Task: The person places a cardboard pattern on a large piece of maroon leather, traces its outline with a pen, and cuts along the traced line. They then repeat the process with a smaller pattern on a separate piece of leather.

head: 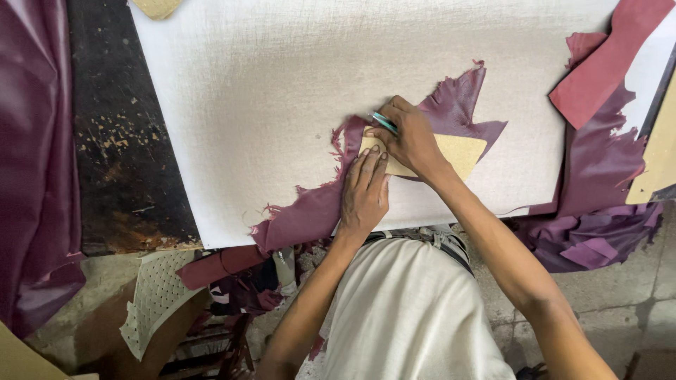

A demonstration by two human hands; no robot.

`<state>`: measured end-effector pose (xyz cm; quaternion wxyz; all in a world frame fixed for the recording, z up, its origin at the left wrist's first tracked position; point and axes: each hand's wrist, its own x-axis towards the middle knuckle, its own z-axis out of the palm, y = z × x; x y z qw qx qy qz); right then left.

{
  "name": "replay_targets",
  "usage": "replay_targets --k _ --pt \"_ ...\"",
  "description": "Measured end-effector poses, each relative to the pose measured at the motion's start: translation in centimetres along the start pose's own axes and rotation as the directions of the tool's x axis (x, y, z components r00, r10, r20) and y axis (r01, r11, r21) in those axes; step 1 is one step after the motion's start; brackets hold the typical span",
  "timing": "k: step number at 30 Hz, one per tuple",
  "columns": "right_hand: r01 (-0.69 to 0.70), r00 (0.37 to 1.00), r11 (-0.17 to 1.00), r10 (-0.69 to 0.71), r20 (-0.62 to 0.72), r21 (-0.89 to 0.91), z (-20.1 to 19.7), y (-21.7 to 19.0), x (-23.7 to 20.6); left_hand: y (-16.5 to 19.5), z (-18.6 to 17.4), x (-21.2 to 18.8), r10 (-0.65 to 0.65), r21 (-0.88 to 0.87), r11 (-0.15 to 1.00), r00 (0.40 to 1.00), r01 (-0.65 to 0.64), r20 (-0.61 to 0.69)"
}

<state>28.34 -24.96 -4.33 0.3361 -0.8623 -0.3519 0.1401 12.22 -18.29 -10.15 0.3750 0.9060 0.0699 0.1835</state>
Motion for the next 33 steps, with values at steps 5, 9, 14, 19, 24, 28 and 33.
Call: replay_targets --k 5,9,14,19,24,28,33 --pt "0.021 0.986 0.999 -0.015 -0.166 0.035 1.3 0.8 0.1 -0.1 0.2 -0.1 0.003 0.025 1.0 1.0 -0.004 0.021" --pt "0.025 0.969 0.984 0.019 -0.248 0.174 2.5 0.2 -0.1 -0.2 0.6 -0.2 -0.007 0.032 0.999 1.0 0.007 0.002" --pt "-0.009 0.942 0.994 0.045 -0.332 0.111 2.8 -0.6 1.4 0.0 0.3 -0.1 -0.008 0.037 0.999 1.0 0.008 -0.002" --pt "0.038 0.959 0.994 -0.008 -0.285 0.102 -0.1 1.1 1.5 0.7 -0.1 0.4 -0.014 0.013 1.0 0.999 0.014 -0.038" --pt "-0.174 0.911 0.982 0.19 -0.366 0.078 -3.9 4.0 -7.2 0.6 0.0 1.2 -0.06 -0.056 0.997 0.994 0.055 -0.09" --pt "-0.314 0.849 0.93 0.366 -0.38 0.192 -4.1 5.8 -13.7 -0.4 -0.7 1.6 -0.077 -0.173 0.983 0.993 0.061 -0.087" --pt "-0.381 0.786 0.871 0.481 -0.387 0.308 -2.7 7.1 -16.5 -1.3 -3.2 0.4 -0.033 -0.128 0.992 0.99 0.016 -0.139"
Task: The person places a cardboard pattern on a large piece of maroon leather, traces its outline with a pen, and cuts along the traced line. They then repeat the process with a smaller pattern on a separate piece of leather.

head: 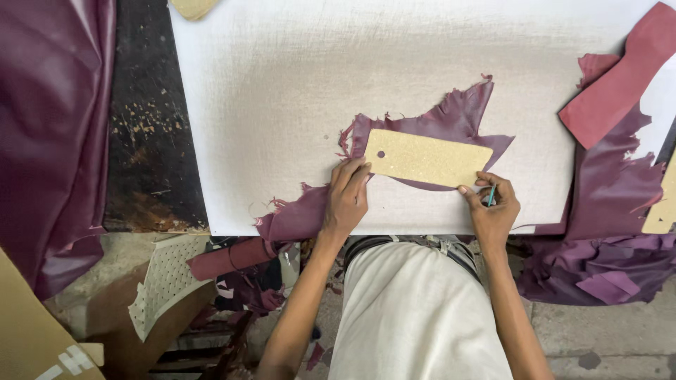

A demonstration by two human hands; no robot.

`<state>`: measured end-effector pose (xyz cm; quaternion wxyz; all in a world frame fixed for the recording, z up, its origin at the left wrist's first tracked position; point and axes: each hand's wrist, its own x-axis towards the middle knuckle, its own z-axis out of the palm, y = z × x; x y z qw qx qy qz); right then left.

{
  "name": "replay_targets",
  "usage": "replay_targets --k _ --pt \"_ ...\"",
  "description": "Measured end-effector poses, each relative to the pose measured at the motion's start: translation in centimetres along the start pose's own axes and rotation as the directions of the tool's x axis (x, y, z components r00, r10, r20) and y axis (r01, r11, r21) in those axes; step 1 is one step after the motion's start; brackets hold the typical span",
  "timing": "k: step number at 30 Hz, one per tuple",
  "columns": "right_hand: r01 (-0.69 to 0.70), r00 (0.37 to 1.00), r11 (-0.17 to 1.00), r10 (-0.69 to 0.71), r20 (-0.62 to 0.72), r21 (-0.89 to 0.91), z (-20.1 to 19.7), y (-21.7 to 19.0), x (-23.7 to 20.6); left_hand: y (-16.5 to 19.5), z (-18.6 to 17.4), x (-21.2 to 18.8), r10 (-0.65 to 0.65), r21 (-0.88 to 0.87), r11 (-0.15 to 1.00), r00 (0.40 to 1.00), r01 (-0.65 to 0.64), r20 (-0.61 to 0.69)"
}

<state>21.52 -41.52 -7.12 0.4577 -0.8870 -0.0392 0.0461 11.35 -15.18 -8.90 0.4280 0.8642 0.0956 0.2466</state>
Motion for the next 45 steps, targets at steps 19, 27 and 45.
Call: replay_targets --k 19,27,45 --pt "-0.034 0.998 0.985 0.042 -0.045 0.167 0.2 2.1 -0.5 0.2 1.8 -0.6 -0.113 0.084 0.988 0.98 0.128 -0.163" --pt "-0.037 0.999 0.987 0.041 -0.023 0.157 -0.3 2.7 -0.3 0.2 1.4 -0.5 -0.116 0.066 0.99 0.986 0.125 -0.123" --pt "-0.05 0.996 0.984 0.062 -0.06 0.172 -0.2 2.8 -0.2 0.0 1.6 -0.7 -0.118 0.061 0.99 0.987 0.126 -0.112"
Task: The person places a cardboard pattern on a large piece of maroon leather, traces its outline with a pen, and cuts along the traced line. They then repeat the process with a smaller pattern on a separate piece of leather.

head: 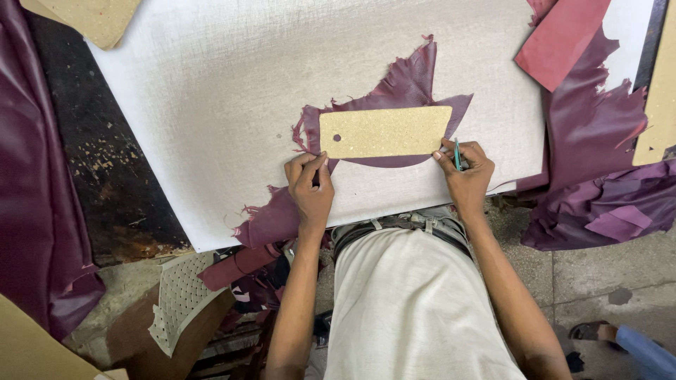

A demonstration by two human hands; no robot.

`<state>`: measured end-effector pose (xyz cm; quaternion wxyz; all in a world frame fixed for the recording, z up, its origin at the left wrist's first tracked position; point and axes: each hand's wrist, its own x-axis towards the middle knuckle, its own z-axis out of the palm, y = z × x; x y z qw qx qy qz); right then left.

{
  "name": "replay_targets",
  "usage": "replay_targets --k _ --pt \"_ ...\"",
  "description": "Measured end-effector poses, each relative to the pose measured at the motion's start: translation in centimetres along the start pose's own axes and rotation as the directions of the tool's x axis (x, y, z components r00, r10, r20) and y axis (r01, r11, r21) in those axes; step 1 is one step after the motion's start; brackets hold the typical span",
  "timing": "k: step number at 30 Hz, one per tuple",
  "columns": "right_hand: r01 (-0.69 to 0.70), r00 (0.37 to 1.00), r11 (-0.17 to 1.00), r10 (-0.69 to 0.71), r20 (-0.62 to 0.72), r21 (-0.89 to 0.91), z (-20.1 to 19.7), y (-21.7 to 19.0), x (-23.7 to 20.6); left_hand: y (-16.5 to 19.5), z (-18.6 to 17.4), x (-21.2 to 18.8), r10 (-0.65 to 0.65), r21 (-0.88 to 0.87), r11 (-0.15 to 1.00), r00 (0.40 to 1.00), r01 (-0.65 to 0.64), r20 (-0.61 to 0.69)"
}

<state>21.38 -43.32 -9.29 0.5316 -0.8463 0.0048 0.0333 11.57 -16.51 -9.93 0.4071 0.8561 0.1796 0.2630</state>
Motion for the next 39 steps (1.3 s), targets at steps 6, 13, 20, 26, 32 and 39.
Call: replay_targets --k 6,13,20,26,32,39 --pt "0.005 1.0 1.0 -0.005 0.003 -0.003 0.3 0.6 -0.1 -0.1 -0.1 0.0 -0.008 0.008 1.0 1.0 0.008 0.026" --pt "-0.142 0.978 0.984 0.156 0.142 -0.106 -1.6 -4.6 2.3 4.7 1.3 -0.7 0.04 0.258 0.957 0.94 -0.134 0.339" --pt "0.858 0.378 0.501 -0.466 0.8 -0.114 6.5 -12.9 8.1 8.0 3.4 -1.3 -0.219 0.673 0.65 0.761 -0.353 0.611" --pt "0.913 -0.403 -0.029 -0.228 0.886 0.408 15.1 -18.6 10.9 7.1 4.2 -1.5 -0.201 0.683 0.639 0.781 -0.353 0.591" --pt "0.829 -0.56 -0.028 -0.031 0.828 0.559 18.3 -21.1 10.4 6.8 5.7 -2.1 -0.246 0.664 0.675 0.75 -0.322 0.614" --pt "0.796 -0.579 -0.229 -0.02 0.815 0.56 18.1 -19.3 12.5 7.2 4.9 -1.4 -0.237 0.685 0.636 0.755 -0.355 0.611"
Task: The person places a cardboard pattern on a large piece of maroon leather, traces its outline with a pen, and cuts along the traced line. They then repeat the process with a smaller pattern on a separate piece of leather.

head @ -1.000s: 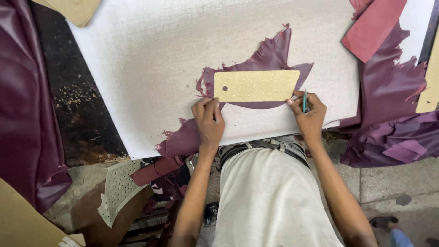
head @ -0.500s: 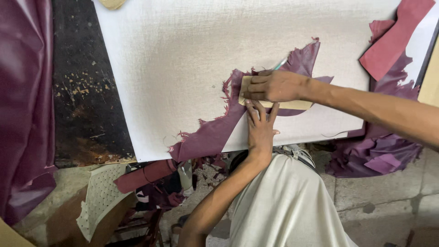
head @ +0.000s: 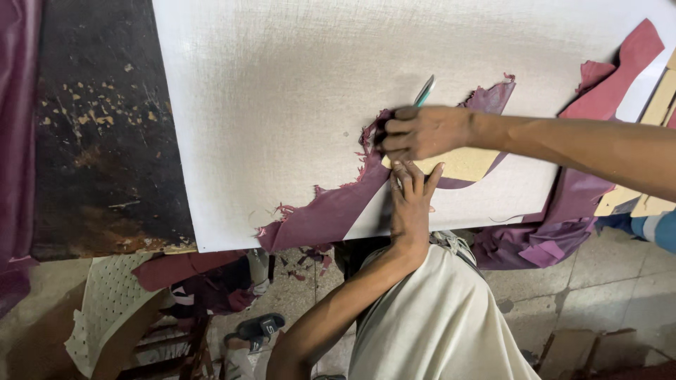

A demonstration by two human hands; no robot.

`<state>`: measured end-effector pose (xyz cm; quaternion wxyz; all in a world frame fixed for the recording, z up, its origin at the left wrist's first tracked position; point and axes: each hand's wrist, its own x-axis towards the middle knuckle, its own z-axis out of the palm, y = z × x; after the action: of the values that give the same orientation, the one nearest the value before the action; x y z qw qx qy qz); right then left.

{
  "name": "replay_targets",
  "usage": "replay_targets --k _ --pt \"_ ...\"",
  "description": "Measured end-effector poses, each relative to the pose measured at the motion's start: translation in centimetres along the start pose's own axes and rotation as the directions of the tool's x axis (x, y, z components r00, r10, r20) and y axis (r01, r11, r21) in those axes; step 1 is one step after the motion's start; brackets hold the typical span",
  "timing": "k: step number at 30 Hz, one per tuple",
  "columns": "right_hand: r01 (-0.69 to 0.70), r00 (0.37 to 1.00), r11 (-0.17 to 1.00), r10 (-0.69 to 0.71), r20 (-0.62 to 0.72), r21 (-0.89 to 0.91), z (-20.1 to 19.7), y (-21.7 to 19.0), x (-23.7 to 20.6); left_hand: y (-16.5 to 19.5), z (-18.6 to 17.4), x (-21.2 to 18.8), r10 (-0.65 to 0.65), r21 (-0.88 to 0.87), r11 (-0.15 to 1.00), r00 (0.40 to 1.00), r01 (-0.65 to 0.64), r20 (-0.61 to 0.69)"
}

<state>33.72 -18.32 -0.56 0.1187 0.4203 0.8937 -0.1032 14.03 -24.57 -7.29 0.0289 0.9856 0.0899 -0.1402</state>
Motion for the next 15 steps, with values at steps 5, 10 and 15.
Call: replay_targets --k 5,10,15 --pt "-0.397 0.912 0.917 0.391 -0.122 -0.029 0.8 1.7 -5.8 -1.1 -1.4 -0.8 0.038 0.105 0.994 0.999 -0.037 -0.007" --pt "-0.661 0.528 0.554 0.822 -0.211 0.506 4.2 -5.5 -7.0 -1.3 -2.1 -0.2 0.025 0.093 0.995 0.999 -0.023 -0.027" --pt "-0.621 0.267 0.367 0.93 -0.253 0.692 7.0 -9.5 -3.5 -0.8 -1.5 -0.1 -0.011 0.099 0.995 0.997 0.018 -0.076"
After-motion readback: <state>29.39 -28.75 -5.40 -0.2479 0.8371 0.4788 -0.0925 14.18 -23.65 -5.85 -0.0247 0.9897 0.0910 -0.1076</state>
